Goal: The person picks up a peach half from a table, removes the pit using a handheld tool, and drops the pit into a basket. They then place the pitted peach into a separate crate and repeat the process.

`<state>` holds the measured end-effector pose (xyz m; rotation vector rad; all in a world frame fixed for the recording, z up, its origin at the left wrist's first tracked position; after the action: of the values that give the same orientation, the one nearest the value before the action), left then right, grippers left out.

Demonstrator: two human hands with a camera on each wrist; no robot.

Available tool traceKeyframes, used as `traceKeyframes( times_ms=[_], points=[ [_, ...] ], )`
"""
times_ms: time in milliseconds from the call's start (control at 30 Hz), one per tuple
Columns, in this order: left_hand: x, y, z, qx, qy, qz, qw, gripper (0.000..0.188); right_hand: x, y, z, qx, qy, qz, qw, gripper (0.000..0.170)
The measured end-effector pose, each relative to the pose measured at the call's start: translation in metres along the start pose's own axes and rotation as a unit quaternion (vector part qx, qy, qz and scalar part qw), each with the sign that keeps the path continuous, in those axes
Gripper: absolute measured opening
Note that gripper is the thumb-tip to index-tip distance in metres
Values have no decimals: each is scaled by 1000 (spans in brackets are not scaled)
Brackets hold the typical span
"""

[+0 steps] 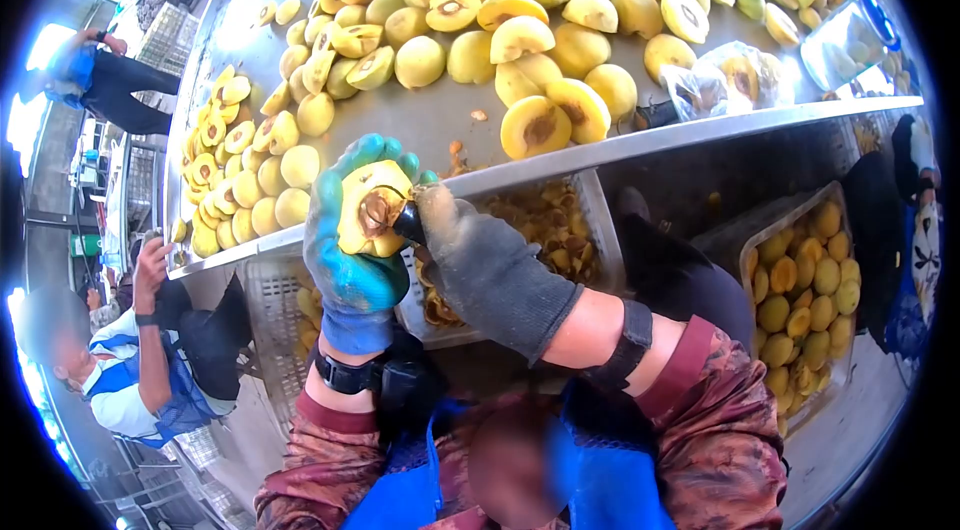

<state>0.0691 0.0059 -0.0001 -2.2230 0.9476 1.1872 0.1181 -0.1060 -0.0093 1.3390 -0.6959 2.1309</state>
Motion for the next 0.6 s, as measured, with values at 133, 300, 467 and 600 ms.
traceKeyframes(
  times_ms=[133,300,467,600],
  points=[
    [4,1,5,21,19,-30,999,47,-2,2,-8,41,-35,-34,998,42],
    [2,6,5,49,-17,-72,996,40,-7,7,-14,71,-40,-17,996,52],
    [1,8,6,60,-34,-67,995,41,2,10,-12,69,-67,21,995,51],
    [2,6,3,75,-30,-9,997,45,1,17,-13,104,-104,-65,987,48]
  ],
)
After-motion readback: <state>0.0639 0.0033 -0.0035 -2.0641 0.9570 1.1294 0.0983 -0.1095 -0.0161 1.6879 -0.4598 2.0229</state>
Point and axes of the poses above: each hand's wrist, its own y-axis away from the middle knuckle, its own z-axis out of the back of the hand, x = y × z, the point moved 6 cm from there along -y, towards the middle knuckle, and after that the axes turned 7 degrees about -z, right-handed, at the moved point
